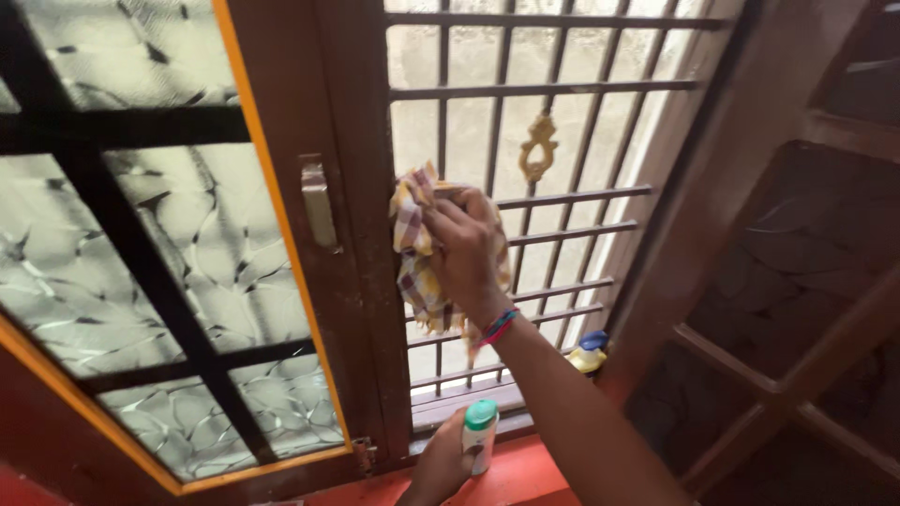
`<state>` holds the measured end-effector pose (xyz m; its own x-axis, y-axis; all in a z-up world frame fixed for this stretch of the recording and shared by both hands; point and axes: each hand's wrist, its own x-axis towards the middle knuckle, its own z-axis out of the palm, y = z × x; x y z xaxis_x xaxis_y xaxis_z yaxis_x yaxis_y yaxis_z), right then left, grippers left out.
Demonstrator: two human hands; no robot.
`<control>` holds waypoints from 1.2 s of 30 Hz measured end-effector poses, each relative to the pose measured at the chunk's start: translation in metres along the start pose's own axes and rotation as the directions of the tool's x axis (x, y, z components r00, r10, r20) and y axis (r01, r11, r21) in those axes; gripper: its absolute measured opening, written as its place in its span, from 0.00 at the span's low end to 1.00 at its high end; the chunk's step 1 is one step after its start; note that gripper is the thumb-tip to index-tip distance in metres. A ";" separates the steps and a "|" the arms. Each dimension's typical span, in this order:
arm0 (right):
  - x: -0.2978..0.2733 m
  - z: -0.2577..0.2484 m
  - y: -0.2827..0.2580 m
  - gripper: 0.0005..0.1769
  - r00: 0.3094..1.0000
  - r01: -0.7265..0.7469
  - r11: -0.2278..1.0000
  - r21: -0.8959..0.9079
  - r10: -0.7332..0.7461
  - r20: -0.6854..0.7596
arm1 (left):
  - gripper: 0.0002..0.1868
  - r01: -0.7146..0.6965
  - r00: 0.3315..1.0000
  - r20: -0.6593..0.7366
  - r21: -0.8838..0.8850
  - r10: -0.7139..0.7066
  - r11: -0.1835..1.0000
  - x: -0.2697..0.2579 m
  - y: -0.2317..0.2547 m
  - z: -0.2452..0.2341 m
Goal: The person wipes a window frame and bars with a cloth. They clean the window sill, the wooden frame, and the individual metal bars.
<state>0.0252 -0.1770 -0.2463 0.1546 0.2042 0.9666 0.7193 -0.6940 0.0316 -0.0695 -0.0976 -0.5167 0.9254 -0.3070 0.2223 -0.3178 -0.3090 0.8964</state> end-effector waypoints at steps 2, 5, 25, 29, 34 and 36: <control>-0.007 -0.003 0.011 0.19 0.996 -0.073 0.995 0.066 0.070 0.051 | 0.28 -0.039 0.999 -0.004 0.001 0.039 0.999 0.002 -0.011 0.000; -0.026 -0.002 0.042 0.12 0.989 -0.116 0.915 0.386 0.071 0.129 | 0.28 -0.022 1.000 -0.004 -0.004 0.021 1.000 0.011 -0.022 0.009; 0.017 -0.077 0.059 0.33 0.804 -0.424 0.800 -0.424 0.548 0.231 | 0.29 -0.052 0.998 0.044 0.003 0.052 0.999 0.019 -0.048 0.020; 0.031 -0.091 0.066 0.36 0.818 -0.421 0.840 -0.342 0.514 0.257 | 0.44 0.108 0.991 0.069 0.120 -0.117 0.987 0.019 -0.045 0.011; 0.014 -0.106 0.092 0.32 0.962 -0.238 0.970 -0.046 0.242 0.128 | 0.39 -0.018 0.994 0.103 0.445 -0.031 0.895 0.021 0.000 -0.035; 0.002 -0.100 0.096 0.33 0.986 -0.140 0.985 -0.099 0.149 0.081 | 0.32 -0.146 0.989 0.103 0.498 0.109 0.855 0.032 0.041 -0.058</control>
<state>0.0264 -0.3123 -0.2153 0.3145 0.1543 0.9366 0.6200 -0.7806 -0.0795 -0.0406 -0.0680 -0.4511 0.8592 -0.4297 0.2777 -0.5094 -0.6678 0.5428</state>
